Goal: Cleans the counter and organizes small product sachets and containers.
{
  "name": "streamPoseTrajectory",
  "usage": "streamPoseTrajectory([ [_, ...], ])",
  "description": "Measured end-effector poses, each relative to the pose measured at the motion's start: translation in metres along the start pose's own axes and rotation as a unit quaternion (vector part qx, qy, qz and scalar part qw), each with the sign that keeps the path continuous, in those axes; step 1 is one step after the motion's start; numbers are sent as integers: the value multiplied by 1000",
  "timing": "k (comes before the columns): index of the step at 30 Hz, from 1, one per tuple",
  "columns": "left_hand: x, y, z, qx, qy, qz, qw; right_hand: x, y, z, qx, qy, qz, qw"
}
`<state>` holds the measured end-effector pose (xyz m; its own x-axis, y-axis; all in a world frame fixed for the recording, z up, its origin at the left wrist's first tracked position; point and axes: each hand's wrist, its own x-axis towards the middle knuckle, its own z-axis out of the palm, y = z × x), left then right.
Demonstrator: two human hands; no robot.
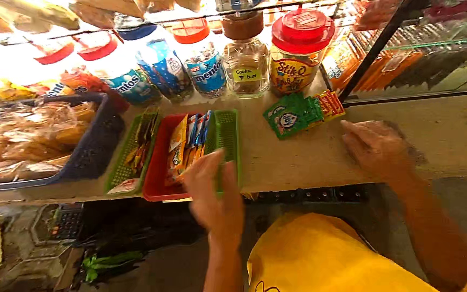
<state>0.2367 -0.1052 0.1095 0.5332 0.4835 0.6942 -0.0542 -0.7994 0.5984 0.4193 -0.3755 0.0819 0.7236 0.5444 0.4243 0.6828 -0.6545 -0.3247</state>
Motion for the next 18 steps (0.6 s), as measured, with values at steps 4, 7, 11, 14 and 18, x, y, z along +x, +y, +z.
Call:
streamPoseTrajectory([
  [4, 27, 16, 84, -105, -295, -38, 949, -19, 65, -5, -25, -74, 106, 991],
  [7, 57, 0, 143, -77, -384, -150, 908, -36, 89, 21, -5, -74, 123, 990],
  [11, 80, -36, 189, -49, -419, -189, 887, -38, 86, 25, 9, -41, 108, 993],
  [14, 88, -54, 207, -47, -457, -187, 868, -39, 86, 25, 20, -41, 106, 993],
  [18, 90, -61, 217, -70, -448, -184, 872, -40, 86, 27, 23, -26, 99, 995],
])
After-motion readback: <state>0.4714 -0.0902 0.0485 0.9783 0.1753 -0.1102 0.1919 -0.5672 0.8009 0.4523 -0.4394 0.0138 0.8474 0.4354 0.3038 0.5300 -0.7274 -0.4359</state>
